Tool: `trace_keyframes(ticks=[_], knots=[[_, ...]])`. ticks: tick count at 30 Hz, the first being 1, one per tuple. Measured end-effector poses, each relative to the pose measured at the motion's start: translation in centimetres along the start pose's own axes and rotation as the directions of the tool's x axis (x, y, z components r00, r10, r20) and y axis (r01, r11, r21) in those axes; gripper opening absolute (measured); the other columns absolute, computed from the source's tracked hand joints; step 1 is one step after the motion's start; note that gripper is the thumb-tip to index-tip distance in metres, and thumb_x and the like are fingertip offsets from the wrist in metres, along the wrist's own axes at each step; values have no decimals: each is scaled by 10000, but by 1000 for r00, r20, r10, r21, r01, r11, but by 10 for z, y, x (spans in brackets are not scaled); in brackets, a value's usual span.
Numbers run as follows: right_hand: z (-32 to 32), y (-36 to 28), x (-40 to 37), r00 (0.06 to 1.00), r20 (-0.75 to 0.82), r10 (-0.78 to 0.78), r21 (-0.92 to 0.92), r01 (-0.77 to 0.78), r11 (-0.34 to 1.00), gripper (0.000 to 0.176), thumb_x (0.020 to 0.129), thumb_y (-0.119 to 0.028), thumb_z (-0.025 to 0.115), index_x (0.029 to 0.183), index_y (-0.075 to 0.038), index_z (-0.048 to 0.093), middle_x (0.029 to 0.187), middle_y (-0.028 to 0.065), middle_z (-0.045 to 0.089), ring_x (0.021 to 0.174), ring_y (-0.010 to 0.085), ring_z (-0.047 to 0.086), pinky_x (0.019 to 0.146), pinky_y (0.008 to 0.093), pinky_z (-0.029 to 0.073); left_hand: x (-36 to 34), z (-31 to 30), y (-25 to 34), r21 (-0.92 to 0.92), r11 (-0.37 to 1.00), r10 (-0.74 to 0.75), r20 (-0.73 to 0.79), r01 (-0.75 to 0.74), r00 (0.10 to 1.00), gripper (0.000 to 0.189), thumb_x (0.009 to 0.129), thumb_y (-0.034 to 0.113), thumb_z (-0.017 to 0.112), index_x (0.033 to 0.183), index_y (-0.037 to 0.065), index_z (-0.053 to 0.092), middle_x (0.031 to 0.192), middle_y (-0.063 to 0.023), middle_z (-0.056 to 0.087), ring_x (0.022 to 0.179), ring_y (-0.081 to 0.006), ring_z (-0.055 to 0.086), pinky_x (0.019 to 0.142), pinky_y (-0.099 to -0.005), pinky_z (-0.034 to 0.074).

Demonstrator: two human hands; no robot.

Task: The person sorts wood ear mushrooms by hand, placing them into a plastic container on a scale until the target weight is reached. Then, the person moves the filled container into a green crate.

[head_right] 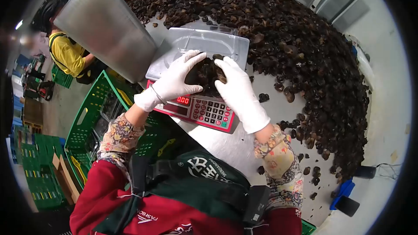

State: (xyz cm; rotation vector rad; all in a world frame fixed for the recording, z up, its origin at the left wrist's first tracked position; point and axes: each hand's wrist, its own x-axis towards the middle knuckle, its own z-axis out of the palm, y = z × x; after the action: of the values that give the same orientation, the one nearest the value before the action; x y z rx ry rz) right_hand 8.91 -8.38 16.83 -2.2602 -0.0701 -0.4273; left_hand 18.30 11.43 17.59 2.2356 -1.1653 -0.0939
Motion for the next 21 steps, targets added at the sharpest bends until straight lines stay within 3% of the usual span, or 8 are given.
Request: trace_keyframes(ticks=[4, 6, 7, 8, 11, 16, 20, 21], knots=[[-22, 4, -6, 983, 4, 182, 219, -178, 959, 328, 819, -44, 635, 1147, -32, 651, 1147, 153, 661, 1058, 237, 645, 950, 307, 476, -5, -11, -3, -144, 990, 14, 13, -12, 1000, 875, 744, 268, 811, 1482, 119, 367, 1537, -174, 287, 1431, -330, 277, 1165, -434, 268], [-30, 3, -17, 945, 44, 323, 470, -305, 828, 304, 879, -40, 614, 1179, -13, 651, 1135, 61, 676, 1031, 120, 619, 912, 249, 467, -8, -21, -5, -216, 976, 6, -39, -14, 999, 826, 784, 326, 777, 1478, 122, 379, 1536, -166, 308, 1428, -310, 296, 1161, -425, 271], [-34, 3, -24, 938, 40, 343, 517, -313, 797, 299, 887, -34, 610, 1182, 1, 646, 1152, 65, 670, 1050, 123, 618, 920, 249, 464, -11, -27, -3, -218, 976, -19, -72, 3, 997, 756, 830, 357, 731, 1470, 127, 400, 1515, -141, 367, 1410, -271, 339, 1150, -406, 287], [-38, 3, -31, 932, 37, 361, 563, -318, 763, 294, 896, -29, 605, 1184, 14, 641, 1168, 68, 664, 1068, 127, 618, 927, 250, 462, -13, -28, -7, -422, 903, -111, -43, 83, 993, 675, 889, 343, 678, 1460, 99, 412, 1486, -109, 424, 1391, -233, 368, 1139, -385, 303], [-43, 18, -61, 909, 12, 416, 621, -333, 710, 285, 894, 10, 610, 1176, 22, 641, 1124, 58, 670, 1049, 110, 611, 937, 247, 463, -14, -40, -16, -597, 801, -154, -122, 52, 981, 593, 958, 339, 598, 1441, 41, 424, 1467, -94, 451, 1384, -210, 370, 1156, -368, 263], [-27, 51, -125, 855, 56, 516, 526, -464, 713, 273, 875, 33, 620, 1144, -3, 648, 1042, 30, 652, 943, 87, 595, 848, 231, 478, -2, -46, -28, -623, 782, -82, -131, -17, 988, 653, 961, 433, 565, 1458, 41, 403, 1467, -97, 460, 1399, -204, 354, 1168, -365, 233], [4, 69, -162, 945, -119, 305, 81, -297, 951, 425, 782, -5, 705, 1196, -36, 615, 1181, 136, 598, 1041, 238, 608, 932, 330, 482, 4, -34, -16, -636, 771, -129, -110, 30, 986, 663, 969, 424, 553, 1484, 53, 362, 1502, -96, 415, 1416, -199, 327, 1171, -360, 219], [11, 72, -164, 969, -113, 219, -88, -230, 969, 522, 745, -52, 757, 1239, -56, 590, 1250, 155, 562, 1164, 309, 541, 999, 381, 440, 4, -32, -14, -410, 907, -110, -23, 91, 994, 654, 974, 426, 534, 1486, 60, 353, 1501, -129, 406, 1407, -240, 344, 1164, -365, 244]])
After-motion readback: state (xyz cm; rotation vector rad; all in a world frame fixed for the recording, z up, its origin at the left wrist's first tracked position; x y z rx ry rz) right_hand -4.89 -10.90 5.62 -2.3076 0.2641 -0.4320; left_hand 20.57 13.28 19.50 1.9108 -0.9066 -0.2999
